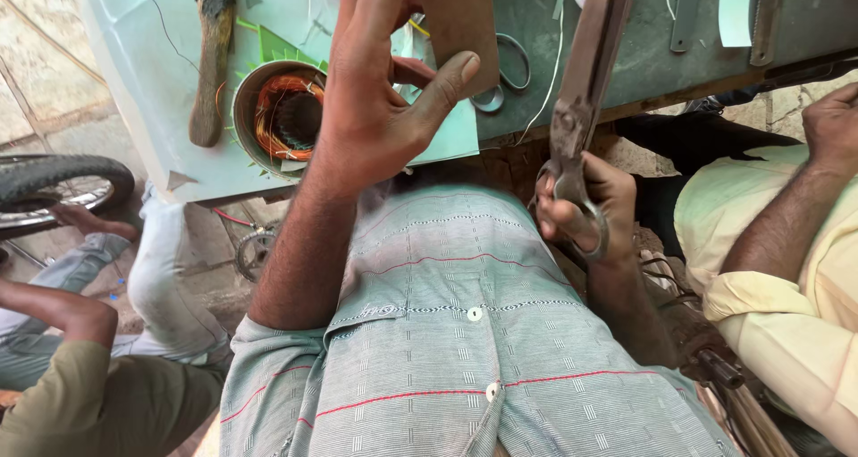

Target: The person uses shears to cut a strip of insulating material and inserts it into a green motor stator with copper windings. They then tuck the material into place and adjust the stator on the workbench.

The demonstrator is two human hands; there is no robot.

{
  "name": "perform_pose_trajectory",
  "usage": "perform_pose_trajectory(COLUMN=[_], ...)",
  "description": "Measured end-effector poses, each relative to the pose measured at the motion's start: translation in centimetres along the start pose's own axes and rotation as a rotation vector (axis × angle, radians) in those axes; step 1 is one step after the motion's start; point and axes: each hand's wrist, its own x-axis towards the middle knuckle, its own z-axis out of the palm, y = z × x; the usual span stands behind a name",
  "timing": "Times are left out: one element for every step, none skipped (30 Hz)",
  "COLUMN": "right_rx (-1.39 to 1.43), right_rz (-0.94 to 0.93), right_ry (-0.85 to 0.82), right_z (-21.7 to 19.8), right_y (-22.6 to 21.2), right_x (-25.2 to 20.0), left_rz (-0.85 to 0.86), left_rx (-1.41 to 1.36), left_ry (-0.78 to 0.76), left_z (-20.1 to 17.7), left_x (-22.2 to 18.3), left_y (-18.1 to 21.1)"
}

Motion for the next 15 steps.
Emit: perform_pose_trajectory(right_rx=[0.036, 0.038, 0.041, 0.044, 0.069, 0.095, 0.123, -0.055, -0.23, -0.404, -0.387, -0.37, -0.354, -0.368, -0.384], right_rz=[-0.072, 0.034, 0.142, 0.25, 0.292, 0.334, 0.381, 0.282, 0.18, 0.075, 0.066, 0.057, 0.046, 0.038, 0.032], right_ry=[-0.013, 0.02, 0.05, 0.081, 0.09, 0.099, 0.108, 0.002, -0.101, -0.204, -0.216, -0.229, -0.241, -0.243, -0.246], right_z=[0.3, 0.5, 0.8, 1.1, 1.4, 1.7, 2.2, 2.4, 2.3, 2.3, 2.4, 2.4, 2.5, 2.5, 2.4], right_y=[0.3, 0.3, 0.3, 0.2, -0.1, -0.4, -0.7, -1.3, -2.2, -2.9, -3.3, -3.6, -3.9, -4.1, -4.2], right_x=[0.3, 0.4, 0.7, 0.9, 1.0, 1.1, 0.9, 0.5, -0.3, -0.8, -0.9, -1.0, -0.9, -0.8, -0.7], left_rz=[0.018, 0.023, 0.026, 0.015, 0.022, 0.03, 0.048, 0.062, 0.076, 0.086, 0.092, 0.098, 0.1, 0.103, 0.106], left_rx=[-0.018, -0.036, -0.051, -0.067, -0.073, -0.08, -0.077, -0.076, -0.075, -0.074, -0.092, -0.111, -0.148, -0.177, -0.207], left_ry=[-0.014, -0.016, -0.016, -0.003, 0.006, 0.015, 0.017, 0.019, 0.019, 0.018, 0.015, 0.012, 0.009, 0.001, -0.005], left_z=[-0.1, -0.1, -0.1, -0.2, -0.1, -0.1, 0.0, 0.1, 0.2, 0.3, 0.3, 0.3, 0.3, 0.3, 0.2], left_x=[0.1, 0.2, 0.2, 0.2, 0.3, 0.4, 0.4, 0.3, 0.3, 0.3, 0.3, 0.3, 0.4, 0.5, 0.5], left_y=[-0.1, -0.1, -0.1, -0.2, -0.2, -0.3, -0.4, -0.5, -0.7, -0.8, -0.9, -0.9, -0.9, -1.0, -0.9])
